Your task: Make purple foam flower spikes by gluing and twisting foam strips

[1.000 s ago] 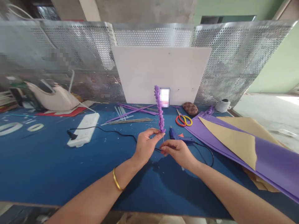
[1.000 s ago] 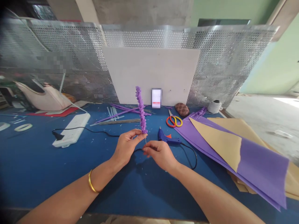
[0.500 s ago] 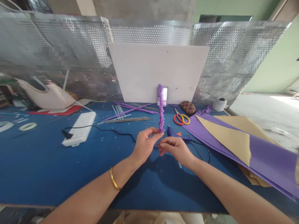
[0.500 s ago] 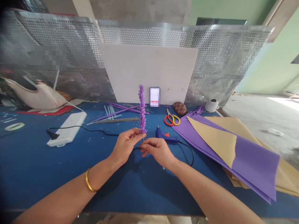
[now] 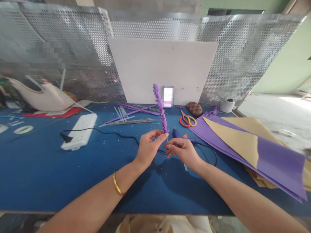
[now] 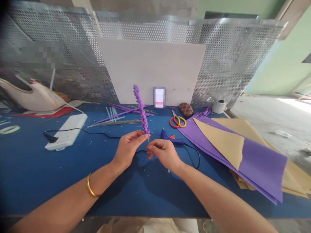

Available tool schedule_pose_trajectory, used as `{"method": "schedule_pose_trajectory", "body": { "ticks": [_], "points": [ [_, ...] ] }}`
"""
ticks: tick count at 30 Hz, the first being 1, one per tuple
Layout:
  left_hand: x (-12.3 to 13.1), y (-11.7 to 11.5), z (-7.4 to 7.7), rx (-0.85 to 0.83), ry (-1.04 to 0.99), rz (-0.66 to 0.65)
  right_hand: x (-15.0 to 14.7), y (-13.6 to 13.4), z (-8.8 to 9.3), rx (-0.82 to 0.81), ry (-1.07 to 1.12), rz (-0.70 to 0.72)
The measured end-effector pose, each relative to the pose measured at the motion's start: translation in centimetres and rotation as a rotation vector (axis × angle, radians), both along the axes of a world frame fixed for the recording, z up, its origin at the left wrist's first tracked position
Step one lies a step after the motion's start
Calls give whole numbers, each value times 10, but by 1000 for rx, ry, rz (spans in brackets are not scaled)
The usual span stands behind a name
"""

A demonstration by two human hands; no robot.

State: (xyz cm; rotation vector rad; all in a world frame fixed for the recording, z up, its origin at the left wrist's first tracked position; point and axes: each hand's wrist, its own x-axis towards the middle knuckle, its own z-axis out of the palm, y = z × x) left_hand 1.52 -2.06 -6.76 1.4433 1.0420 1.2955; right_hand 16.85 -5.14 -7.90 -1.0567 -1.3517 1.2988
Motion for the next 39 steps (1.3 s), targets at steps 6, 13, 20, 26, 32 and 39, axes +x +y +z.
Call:
{"method": "schedule_pose_trajectory", "body": {
  "ticks": [6,13,20,26,32,39],
  "points": [
    [1,1,1,16,30,29,0,0,-4,42,-112,5],
    [1,2,1,10,-56,3,1,3,4,-16,28,49],
    [-1,-3,8,198,132,-27,1,1,5,-11,37,88],
    [-1,-2,6,344,226,-42,1,1,4,-4,31,95],
    [-5,-2,5,578,397,50,1,-1,4,54,-60,31],
    [-5,-4,6,586,517,79,1,-2,4,94,-135,-32]
  ]
}}
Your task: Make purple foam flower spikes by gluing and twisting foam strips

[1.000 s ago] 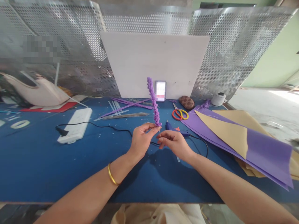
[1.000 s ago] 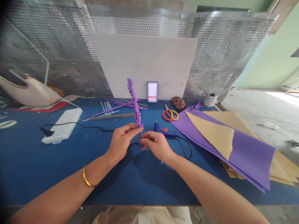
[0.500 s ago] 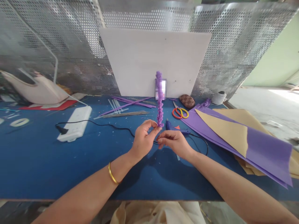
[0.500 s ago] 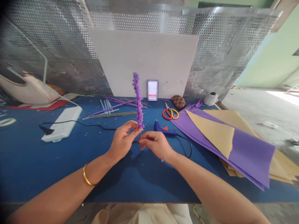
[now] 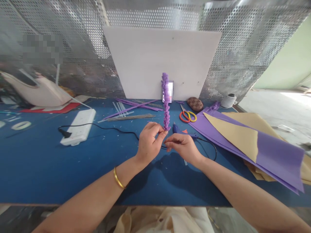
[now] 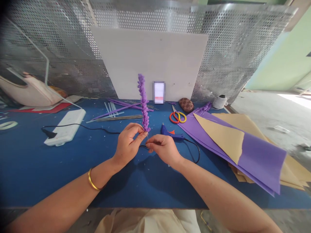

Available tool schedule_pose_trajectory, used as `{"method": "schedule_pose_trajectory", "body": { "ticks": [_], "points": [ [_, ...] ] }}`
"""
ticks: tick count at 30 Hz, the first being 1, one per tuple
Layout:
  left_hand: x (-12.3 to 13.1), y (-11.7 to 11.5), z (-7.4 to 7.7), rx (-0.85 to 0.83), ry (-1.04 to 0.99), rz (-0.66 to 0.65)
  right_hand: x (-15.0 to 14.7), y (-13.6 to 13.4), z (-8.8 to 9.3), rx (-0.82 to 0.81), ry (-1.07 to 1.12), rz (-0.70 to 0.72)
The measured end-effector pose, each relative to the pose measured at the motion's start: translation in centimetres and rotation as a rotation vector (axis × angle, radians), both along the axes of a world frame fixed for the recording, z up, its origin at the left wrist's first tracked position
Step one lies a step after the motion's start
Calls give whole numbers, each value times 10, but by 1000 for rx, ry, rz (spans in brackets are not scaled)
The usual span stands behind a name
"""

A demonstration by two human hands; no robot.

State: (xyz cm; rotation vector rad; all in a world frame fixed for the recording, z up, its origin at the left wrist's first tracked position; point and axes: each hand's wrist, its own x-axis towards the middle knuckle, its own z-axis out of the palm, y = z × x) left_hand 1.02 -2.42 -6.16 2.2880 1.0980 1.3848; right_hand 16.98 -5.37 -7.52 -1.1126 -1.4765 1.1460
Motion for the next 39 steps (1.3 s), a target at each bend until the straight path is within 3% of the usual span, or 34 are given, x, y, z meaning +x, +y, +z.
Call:
{"method": "schedule_pose_trajectory", "body": {
  "ticks": [7,17,21,25,30,39],
  "points": [
    [4,-3,2,-18,-9,64,2,0,-1,106,-117,-98],
    [2,-3,2,-94,-206,93,1,1,-2,50,-53,-102],
    [1,-4,5,-143,-307,126,3,4,3,15,77,-103],
    [1,-1,2,-277,-480,74,7,5,9,-74,222,-27],
    [5,5,-4,-395,-506,14,9,3,9,-183,353,94],
    [10,3,2,-844,-783,-193,6,1,7,-227,352,179]
  ]
}}
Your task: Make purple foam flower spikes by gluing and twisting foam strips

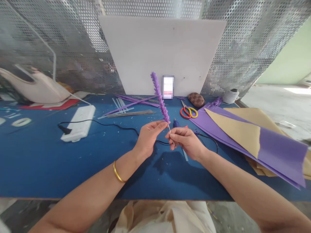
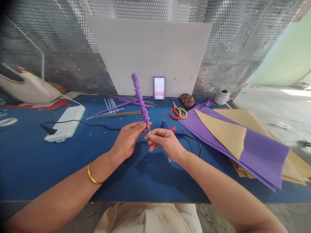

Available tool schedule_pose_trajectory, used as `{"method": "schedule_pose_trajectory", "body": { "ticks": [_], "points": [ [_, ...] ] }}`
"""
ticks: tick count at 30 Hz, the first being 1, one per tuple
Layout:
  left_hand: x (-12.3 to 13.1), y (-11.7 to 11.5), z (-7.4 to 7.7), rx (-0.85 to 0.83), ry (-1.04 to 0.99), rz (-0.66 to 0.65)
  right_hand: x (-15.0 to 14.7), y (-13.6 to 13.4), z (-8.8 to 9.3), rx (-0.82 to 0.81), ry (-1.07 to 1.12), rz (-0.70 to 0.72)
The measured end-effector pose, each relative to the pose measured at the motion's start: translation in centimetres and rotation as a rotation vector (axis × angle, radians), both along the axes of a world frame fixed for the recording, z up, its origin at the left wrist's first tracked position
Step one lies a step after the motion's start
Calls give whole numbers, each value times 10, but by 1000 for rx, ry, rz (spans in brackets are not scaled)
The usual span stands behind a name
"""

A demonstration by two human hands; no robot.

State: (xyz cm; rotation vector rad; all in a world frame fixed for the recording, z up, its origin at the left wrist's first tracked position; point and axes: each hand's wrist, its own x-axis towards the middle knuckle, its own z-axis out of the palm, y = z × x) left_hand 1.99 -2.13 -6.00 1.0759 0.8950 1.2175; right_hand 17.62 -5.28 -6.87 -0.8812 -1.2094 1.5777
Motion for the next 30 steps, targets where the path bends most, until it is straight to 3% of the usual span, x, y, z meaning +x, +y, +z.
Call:
{"method": "schedule_pose_trajectory", "body": {
  "ticks": [5,13,18,24,30],
  "points": [
    [1,-2,2,-79,-50,-24,-2,0,-4,41,-92,20],
    [-2,0,-4,103,93,87,-3,1,-6,8,-139,-17],
    [-2,0,-6,98,51,41,-3,1,-5,17,-115,-43],
    [0,-2,0,74,83,90,-5,0,-6,-4,-145,7],
    [-3,-5,0,251,264,196,-6,1,-9,-51,-139,16]
  ]
}}
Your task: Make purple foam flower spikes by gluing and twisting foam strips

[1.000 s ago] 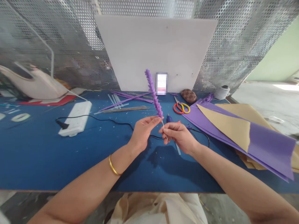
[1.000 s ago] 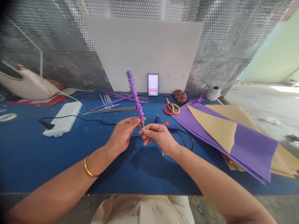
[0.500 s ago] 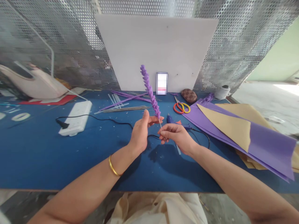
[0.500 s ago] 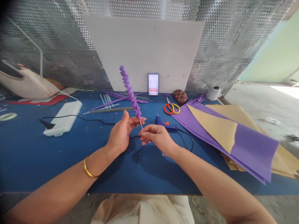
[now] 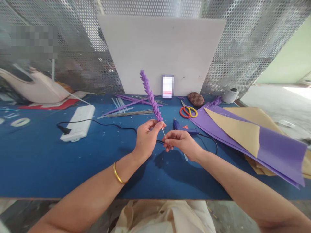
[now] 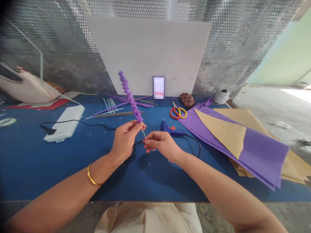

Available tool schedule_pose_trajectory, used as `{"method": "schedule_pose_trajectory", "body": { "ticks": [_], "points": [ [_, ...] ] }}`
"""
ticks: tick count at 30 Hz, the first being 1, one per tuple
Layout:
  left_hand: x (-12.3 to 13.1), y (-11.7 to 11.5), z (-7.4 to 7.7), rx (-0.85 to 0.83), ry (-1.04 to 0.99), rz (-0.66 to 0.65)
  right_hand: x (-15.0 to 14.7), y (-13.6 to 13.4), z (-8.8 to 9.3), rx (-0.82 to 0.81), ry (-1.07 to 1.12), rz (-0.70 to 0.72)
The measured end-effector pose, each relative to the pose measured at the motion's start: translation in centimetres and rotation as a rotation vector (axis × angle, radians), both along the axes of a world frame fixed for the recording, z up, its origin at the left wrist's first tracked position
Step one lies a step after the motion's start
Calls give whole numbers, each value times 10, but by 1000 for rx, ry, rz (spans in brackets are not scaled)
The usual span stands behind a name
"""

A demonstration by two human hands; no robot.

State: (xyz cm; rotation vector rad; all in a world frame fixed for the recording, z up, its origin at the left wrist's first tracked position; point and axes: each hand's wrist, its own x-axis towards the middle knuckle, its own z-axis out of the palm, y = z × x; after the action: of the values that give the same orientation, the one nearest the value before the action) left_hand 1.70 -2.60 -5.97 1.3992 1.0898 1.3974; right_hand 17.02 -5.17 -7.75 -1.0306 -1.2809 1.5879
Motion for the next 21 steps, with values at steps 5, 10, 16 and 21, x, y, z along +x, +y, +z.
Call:
{"method": "schedule_pose_trajectory", "body": {
  "ticks": [5,10,16,21],
  "points": [
    [0,1,-3,33,42,35,-1,0,1,-1,-30,-16],
    [5,1,-3,-80,-123,-95,1,0,3,36,-8,-63],
    [5,2,-4,-216,-227,-167,2,1,3,64,29,-99],
    [5,5,-6,-240,-281,-162,1,0,4,70,-3,-81]
  ]
}}
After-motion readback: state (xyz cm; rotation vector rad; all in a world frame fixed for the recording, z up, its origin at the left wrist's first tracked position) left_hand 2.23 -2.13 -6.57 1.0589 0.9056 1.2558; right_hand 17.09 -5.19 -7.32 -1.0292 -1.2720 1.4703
